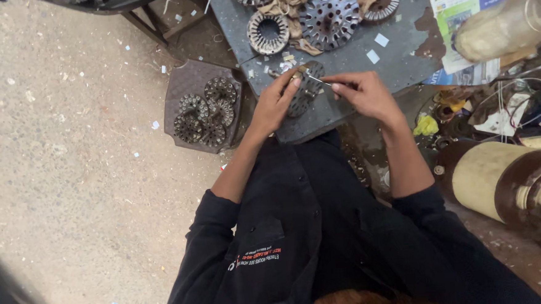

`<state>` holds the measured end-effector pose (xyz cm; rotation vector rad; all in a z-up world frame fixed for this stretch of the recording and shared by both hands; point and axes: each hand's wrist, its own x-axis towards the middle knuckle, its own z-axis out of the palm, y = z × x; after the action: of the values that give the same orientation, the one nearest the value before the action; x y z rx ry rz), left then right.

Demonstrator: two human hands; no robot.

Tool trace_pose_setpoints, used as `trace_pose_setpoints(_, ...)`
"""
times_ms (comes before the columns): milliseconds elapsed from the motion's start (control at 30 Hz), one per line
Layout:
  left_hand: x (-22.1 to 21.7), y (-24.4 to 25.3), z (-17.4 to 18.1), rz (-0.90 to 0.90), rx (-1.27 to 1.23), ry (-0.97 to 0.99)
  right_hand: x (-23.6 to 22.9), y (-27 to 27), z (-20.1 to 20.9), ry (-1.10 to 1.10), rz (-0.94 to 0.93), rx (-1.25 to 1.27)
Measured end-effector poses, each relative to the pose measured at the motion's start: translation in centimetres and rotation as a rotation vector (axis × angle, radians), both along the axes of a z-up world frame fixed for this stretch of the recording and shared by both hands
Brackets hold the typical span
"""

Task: The person works on a circular motor stator, using a small metal tool to adjust or clean the internal slots. They handle several similar stator parts on the workbench, occasionally picking up and setting down the tool while manipulating the components.

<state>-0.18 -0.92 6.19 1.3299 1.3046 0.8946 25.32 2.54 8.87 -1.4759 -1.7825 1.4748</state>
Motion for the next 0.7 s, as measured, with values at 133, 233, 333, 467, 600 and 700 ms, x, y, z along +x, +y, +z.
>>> trace_pose_setpoints(133,-0.2,0.0,0.3,-0.019,0.099,-0.082,-0.5,0.6,0.9,0.099,-0.039,-0.163)
trace_pose_setpoints(233,-0.4,-0.4,0.0,0.003,0.049,-0.025,-0.5,0.0,0.8,0.044,-0.007,-0.090)
trace_pose_setpoints(333,-0.2,-0.6,-0.8,0.002,0.030,-0.058,0.2,-0.7,0.8,0.241,-0.115,-0.197)
trace_pose_setpoints(467,0.2,-0.9,-1.9,0.041,0.060,-0.206,-1.9,-1.5,0.7,0.266,-0.218,0.144)
trace_pose_setpoints(600,0.7,-0.5,-2.9,0.061,0.019,-0.349,-6.2,-2.6,-0.2,0.048,-0.328,0.493)
trace_pose_setpoints(700,0.6,-0.7,-3.8,0.073,-0.025,-0.406,-8.0,-2.5,-0.9,-0.026,-0.368,0.597)
